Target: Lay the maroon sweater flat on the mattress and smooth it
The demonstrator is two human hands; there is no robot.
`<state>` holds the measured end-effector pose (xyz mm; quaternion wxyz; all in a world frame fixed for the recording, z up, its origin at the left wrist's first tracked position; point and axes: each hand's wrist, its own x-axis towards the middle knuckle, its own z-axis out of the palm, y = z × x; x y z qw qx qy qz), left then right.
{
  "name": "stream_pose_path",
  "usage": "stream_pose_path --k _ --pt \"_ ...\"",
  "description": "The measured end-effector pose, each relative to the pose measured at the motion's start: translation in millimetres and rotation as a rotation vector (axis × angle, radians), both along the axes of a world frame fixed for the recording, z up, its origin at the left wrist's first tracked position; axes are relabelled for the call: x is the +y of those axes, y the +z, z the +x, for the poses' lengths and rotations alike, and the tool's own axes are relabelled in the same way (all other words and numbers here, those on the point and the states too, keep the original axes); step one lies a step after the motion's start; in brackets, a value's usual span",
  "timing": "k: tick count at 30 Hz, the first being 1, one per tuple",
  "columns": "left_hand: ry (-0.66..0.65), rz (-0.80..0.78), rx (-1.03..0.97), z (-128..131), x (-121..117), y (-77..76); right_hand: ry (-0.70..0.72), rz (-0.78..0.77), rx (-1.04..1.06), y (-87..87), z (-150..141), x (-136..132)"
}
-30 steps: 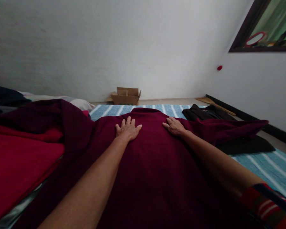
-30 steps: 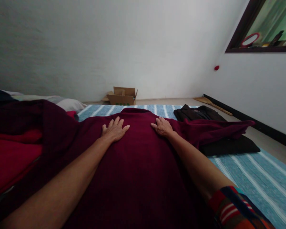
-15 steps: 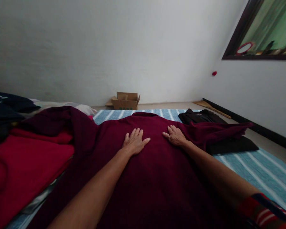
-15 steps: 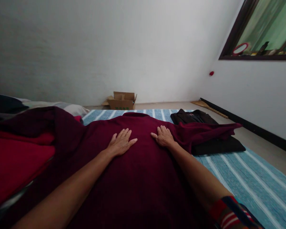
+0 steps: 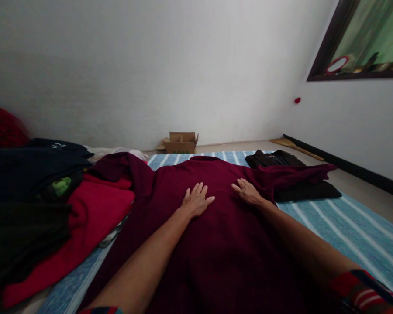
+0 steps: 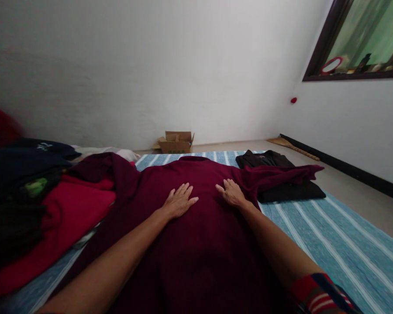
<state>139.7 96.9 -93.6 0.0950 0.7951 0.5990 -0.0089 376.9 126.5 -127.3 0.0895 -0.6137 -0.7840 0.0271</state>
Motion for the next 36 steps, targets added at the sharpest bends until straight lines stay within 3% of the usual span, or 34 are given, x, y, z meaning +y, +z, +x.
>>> stream_pose_path --k 8,14,20,25,30,36 --pt "-0.053 -0.008 -0.013 4 -43 -4.4 0.035 -0.009 -0.038 -9.2 23 -35" --pt "-0.051 -0.031 0.005 -2 -45 -4.7 0.023 0.002 -0.068 -6.8 30 -39" --pt "-0.008 -0.06 0.013 1 -53 7.4 -0.034 0.006 -0.071 2.1 26 -48" --pt "-0.03 -0.115 -0.028 15 -69 10.5 -0.054 -0.006 -0.059 -1.8 17 -71" --pt "-0.063 -0.046 0.007 17 -83 4.7 -0.045 -0.042 -0.058 -5.9 35 -94" --pt "-0.026 -0.154 0.018 22 -94 14.7 -0.067 -0.033 -0.052 -4.3 39 -104"
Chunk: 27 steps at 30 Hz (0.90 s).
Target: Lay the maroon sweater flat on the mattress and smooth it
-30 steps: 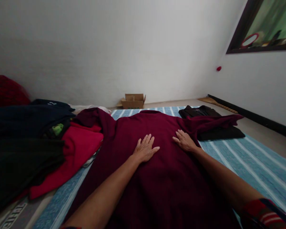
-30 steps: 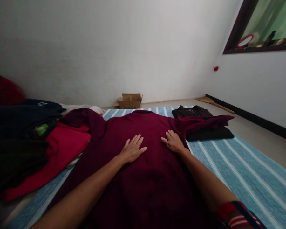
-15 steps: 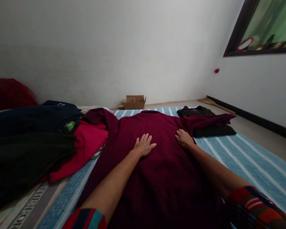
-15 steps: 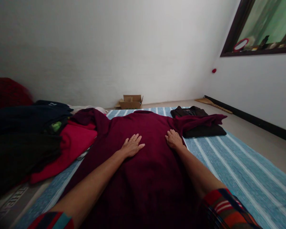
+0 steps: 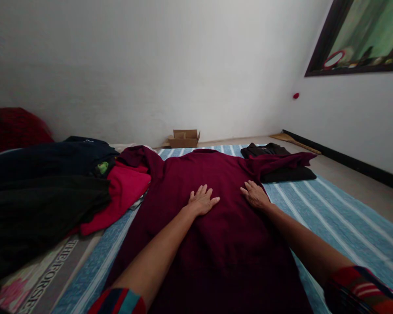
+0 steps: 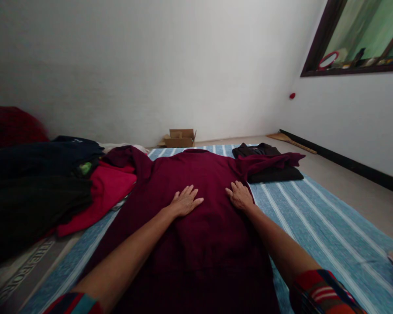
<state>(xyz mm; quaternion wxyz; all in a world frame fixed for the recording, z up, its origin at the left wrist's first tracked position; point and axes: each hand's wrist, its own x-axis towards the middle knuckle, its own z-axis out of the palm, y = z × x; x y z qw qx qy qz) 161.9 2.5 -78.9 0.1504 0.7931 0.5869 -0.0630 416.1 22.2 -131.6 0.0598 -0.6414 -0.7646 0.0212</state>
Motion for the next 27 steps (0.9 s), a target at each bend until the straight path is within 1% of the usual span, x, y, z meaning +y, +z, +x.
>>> stream_pose_path --k 2,5,8,11,14,16,19,22,25,27 --pt "-0.02 0.006 -0.001 1 -7 -0.7 0.002 0.004 0.004 -1.7 -1 -6" --pt "-0.033 0.065 0.008 0 -16 -3.3 0.004 0.0 0.004 -1.1 2 -15" --pt "-0.012 0.043 0.019 -1 -20 -1.9 -0.028 -0.004 -0.001 3.6 4 -21" --pt "-0.007 0.044 0.013 0 -24 -1.7 -0.011 -0.004 -0.002 5.4 2 -29" --pt "-0.013 0.089 -0.005 -1 -30 -8.1 0.019 -0.029 0.0 1.6 0 -40" --pt "-0.008 0.109 -0.008 -3 -33 -13.2 0.013 -0.042 0.0 -1.1 2 -44" --pt "-0.006 0.107 -0.005 -4 -36 -16.8 -0.005 -0.045 -0.005 -1.4 6 -46" --pt "-0.009 0.122 -0.012 -4 -36 -17.2 -0.02 -0.039 -0.015 2.7 6 -46" --pt "-0.007 0.14 -0.018 -3 -35 -18.3 -0.025 -0.026 -0.02 6.2 1 -49" --pt "-0.005 0.144 -0.017 -3 -36 -19.3 0.002 -0.024 -0.016 5.6 -5 -55"
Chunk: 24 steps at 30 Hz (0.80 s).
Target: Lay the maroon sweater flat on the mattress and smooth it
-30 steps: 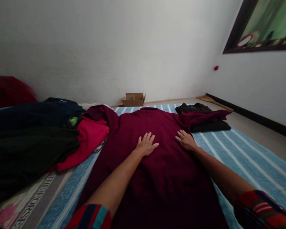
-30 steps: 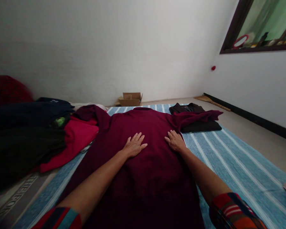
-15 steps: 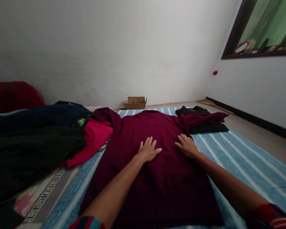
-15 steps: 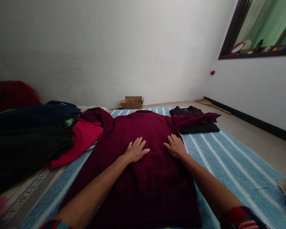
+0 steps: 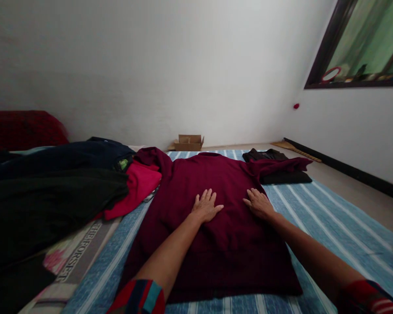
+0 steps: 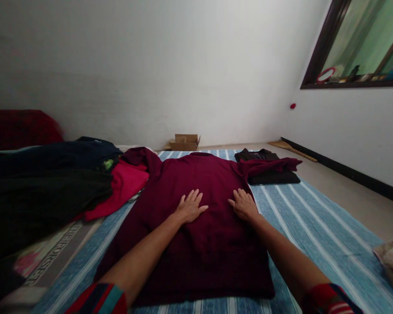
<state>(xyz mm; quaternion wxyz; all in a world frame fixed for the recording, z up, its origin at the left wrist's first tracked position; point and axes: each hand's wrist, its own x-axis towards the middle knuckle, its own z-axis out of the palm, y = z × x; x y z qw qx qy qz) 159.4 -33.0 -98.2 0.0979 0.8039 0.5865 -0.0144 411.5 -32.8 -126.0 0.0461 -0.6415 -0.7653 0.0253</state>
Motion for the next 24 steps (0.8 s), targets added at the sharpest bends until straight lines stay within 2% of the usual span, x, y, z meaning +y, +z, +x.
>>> stream_pose_path --k 4,10,14,17,20,24 --pt "-0.014 0.002 -0.009 0 -2 0.8 0.06 -0.017 0.011 -5.6 -4 -14" --pt "0.024 -0.059 -0.011 10 -10 10.9 0.048 -0.032 0.018 -6.8 4 -23" --pt "0.049 -0.13 -0.005 19 -17 16.6 0.048 -0.029 0.022 -0.7 5 -30" --pt "0.014 -0.147 -0.001 16 -20 20.0 0.031 -0.015 0.033 10.4 1 -40" --pt "-0.052 -0.157 -0.009 3 -25 23.8 0.06 0.004 0.051 24.2 -10 -63" --pt "-0.135 -0.132 -0.041 -15 -35 26.7 0.264 0.146 0.156 33.6 -36 -115"
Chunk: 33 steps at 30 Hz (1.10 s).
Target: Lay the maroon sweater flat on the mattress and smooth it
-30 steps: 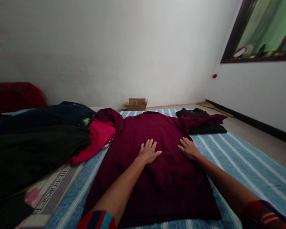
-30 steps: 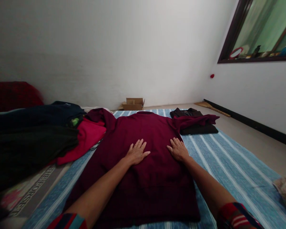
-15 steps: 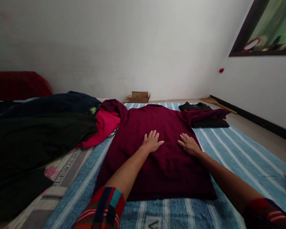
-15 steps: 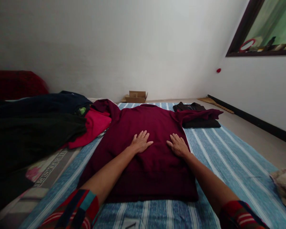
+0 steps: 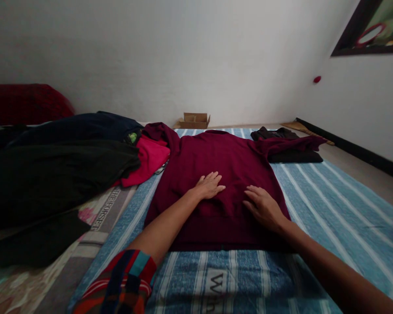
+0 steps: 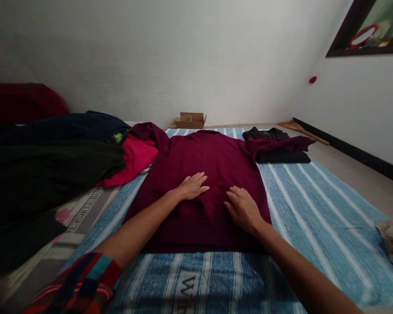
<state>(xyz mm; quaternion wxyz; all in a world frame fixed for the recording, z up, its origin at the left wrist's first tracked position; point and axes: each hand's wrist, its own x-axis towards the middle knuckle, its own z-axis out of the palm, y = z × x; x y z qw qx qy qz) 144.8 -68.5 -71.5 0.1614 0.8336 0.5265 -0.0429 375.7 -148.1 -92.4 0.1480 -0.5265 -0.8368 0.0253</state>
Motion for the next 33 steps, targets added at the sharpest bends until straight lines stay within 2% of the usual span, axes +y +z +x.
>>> stream_pose_path --k 5,8,10,12,16,20,25,33 --pt "-0.02 0.016 -0.024 -9 -9 -2.3 0.288 0.262 0.116 -4.1 -39 -59" --pt "-0.023 0.04 -0.012 -8 -9 -3.9 0.34 0.396 0.106 -4.1 -58 -78" --pt "-0.017 0.047 -0.006 -6 -9 -3.6 0.358 0.429 0.079 -0.5 -71 -86" --pt "-0.008 0.043 0.002 -5 -9 -1.9 0.355 0.383 0.023 5.6 -85 -90" --pt "0.004 0.028 0.029 -1 -10 3.4 0.27 0.191 -0.138 17.2 -111 -90" --pt "0.022 0.016 0.05 2 -10 7.4 0.248 0.099 -0.224 16.7 -122 -88" --pt "0.034 0.007 0.053 5 -9 8.2 0.267 0.068 -0.133 15.6 -116 -86" --pt "0.061 0.034 0.047 6 -16 -2.8 0.453 0.008 0.082 20.9 -96 -81"
